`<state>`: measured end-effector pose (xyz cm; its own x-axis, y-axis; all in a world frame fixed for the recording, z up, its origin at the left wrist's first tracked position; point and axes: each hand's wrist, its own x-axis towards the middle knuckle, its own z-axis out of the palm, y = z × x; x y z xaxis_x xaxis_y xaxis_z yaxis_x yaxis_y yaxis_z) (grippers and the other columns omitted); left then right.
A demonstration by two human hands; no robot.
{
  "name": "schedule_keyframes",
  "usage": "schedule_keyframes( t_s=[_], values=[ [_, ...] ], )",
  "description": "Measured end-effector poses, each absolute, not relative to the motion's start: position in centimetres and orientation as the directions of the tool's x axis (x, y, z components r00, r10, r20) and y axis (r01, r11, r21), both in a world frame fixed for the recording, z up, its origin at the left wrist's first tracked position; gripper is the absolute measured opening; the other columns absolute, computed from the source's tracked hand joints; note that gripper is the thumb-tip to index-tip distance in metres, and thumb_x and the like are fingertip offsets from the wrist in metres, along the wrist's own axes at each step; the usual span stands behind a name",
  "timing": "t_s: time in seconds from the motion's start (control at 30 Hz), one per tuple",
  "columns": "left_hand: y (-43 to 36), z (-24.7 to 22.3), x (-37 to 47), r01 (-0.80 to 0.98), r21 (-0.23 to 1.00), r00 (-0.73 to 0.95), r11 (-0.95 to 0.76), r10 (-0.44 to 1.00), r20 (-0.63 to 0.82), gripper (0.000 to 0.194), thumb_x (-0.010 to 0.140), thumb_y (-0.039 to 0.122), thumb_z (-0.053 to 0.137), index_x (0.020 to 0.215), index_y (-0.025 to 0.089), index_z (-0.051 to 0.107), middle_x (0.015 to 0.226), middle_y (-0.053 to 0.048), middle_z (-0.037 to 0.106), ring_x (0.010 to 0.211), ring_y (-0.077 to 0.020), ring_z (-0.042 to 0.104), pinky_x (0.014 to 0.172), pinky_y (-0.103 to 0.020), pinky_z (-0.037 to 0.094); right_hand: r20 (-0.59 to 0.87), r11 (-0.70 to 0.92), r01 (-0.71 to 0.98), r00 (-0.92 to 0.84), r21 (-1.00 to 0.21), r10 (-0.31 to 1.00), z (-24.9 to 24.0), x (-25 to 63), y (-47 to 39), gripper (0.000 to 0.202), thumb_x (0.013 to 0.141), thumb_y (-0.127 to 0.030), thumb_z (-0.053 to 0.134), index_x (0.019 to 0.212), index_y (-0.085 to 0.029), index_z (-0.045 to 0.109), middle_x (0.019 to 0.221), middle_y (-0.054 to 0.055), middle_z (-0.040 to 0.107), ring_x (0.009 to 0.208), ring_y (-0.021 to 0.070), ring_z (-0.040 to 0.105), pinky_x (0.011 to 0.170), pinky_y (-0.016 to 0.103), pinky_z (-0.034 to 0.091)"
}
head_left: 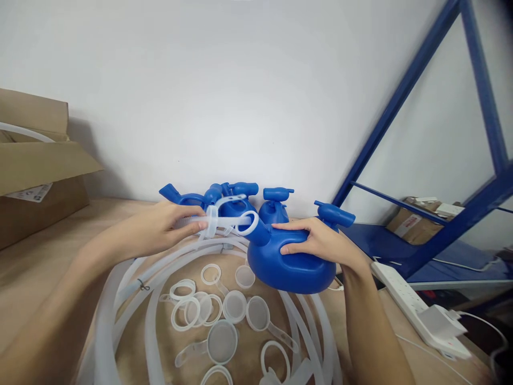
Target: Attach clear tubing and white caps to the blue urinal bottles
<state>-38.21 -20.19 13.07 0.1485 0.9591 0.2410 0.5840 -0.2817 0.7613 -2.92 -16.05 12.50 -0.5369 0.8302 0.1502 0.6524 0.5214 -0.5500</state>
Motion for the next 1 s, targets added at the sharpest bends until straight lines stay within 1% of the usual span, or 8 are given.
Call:
schedule_keyframes(
  t_s=[0.13,0.23,0.33,0.4,0.53,0.63,0.77,1.0],
  values=[
    [-20.5,12.5,-35.9,0.711,0.491,0.420,-0.503,0.864,0.277,0.043,0.092,0.066,0.056,0.089,0.027,0.073,0.076,-0.003,0.069,0.070,-0.0235,0.060,0.065,-0.030,0.038,0.184,0.682,0.551,-0.697,-0.481,0.693,12.1,-3.6,-16.3,0.047,0.089,-0.050,0.079,0.134,-0.036,0.073,0.117,0.000,0.081,0.103,0.0296,0.077,0.094,0.040,0.060],
    [-20.8,12.1,-34.2,0.700,0.439,0.442,-0.563,0.825,0.353,0.047,0.088,0.069,0.062,0.099,0.024,0.068,0.076,-0.002,0.066,0.068,-0.0232,0.060,0.064,-0.030,0.038,0.268,0.778,0.493,-0.748,-0.390,0.607,11.7,-4.1,-16.8,0.050,0.094,-0.050,0.073,0.141,-0.034,0.068,0.120,0.004,0.080,0.101,0.0280,0.077,0.093,0.040,0.059],
    [-20.9,11.5,-33.6,0.662,0.458,0.390,-0.593,0.795,0.465,0.077,0.077,0.070,0.077,0.136,0.024,0.058,0.105,-0.007,0.074,0.089,-0.0291,0.069,0.075,-0.033,0.049,0.358,0.805,0.502,-0.723,-0.315,0.591,11.4,-4.5,-17.1,0.053,0.096,-0.055,0.069,0.144,-0.034,0.065,0.129,0.004,0.077,0.109,0.0295,0.075,0.096,0.042,0.057],
    [-20.7,11.1,-33.4,0.601,0.437,0.398,-0.669,0.725,0.562,0.093,0.078,0.065,0.081,0.154,0.028,0.044,0.132,-0.010,0.070,0.112,-0.0318,0.069,0.091,-0.035,0.053,0.390,0.817,0.504,-0.718,-0.279,0.576,11.2,-4.7,-17.2,0.056,0.095,-0.060,0.067,0.144,-0.033,0.065,0.122,0.005,0.079,0.102,0.0282,0.075,0.091,0.040,0.057],
    [-20.1,10.1,-32.8,0.459,0.270,0.401,-0.847,0.468,0.788,0.078,0.089,0.043,0.080,0.157,0.028,0.045,0.144,-0.009,0.066,0.128,-0.0274,0.065,0.109,-0.035,0.051,0.461,0.868,0.446,-0.737,-0.219,0.495,11.2,-5.0,-17.2,0.061,0.098,-0.064,0.060,0.145,-0.026,0.064,0.110,0.007,0.080,0.090,0.0241,0.075,0.082,0.035,0.057],
    [-20.0,9.6,-32.2,0.424,0.185,0.386,-0.887,0.361,0.849,0.071,0.092,0.031,0.079,0.156,0.026,0.049,0.148,-0.010,0.063,0.135,-0.0252,0.061,0.115,-0.034,0.049,0.475,0.884,0.437,-0.751,-0.164,0.460,11.3,-4.9,-17.3,0.060,0.100,-0.062,0.058,0.144,-0.021,0.065,0.105,0.009,0.079,0.086,0.0222,0.074,0.076,0.033,0.057],
    [-20.4,9.3,-31.8,0.450,0.196,0.406,-0.871,0.395,0.824,0.064,0.094,0.029,0.075,0.154,0.025,0.052,0.148,-0.010,0.061,0.136,-0.0243,0.060,0.113,-0.030,0.051,0.470,0.898,0.422,-0.772,-0.122,0.427,11.4,-4.5,-17.4,0.059,0.100,-0.061,0.058,0.144,-0.023,0.065,0.089,0.005,0.076,0.072,0.0186,0.069,0.067,0.030,0.055],
    [-20.2,9.1,-32.0,0.478,0.262,0.457,-0.838,0.492,0.741,0.063,0.095,0.037,0.074,0.154,0.026,0.053,0.142,-0.009,0.064,0.128,-0.0260,0.066,0.099,-0.030,0.060,0.403,0.888,0.444,-0.796,-0.119,0.452,11.4,-4.3,-17.4,0.056,0.101,-0.060,0.057,0.144,-0.026,0.065,0.092,0.004,0.078,0.077,0.0193,0.072,0.070,0.030,0.055]
  ],
)
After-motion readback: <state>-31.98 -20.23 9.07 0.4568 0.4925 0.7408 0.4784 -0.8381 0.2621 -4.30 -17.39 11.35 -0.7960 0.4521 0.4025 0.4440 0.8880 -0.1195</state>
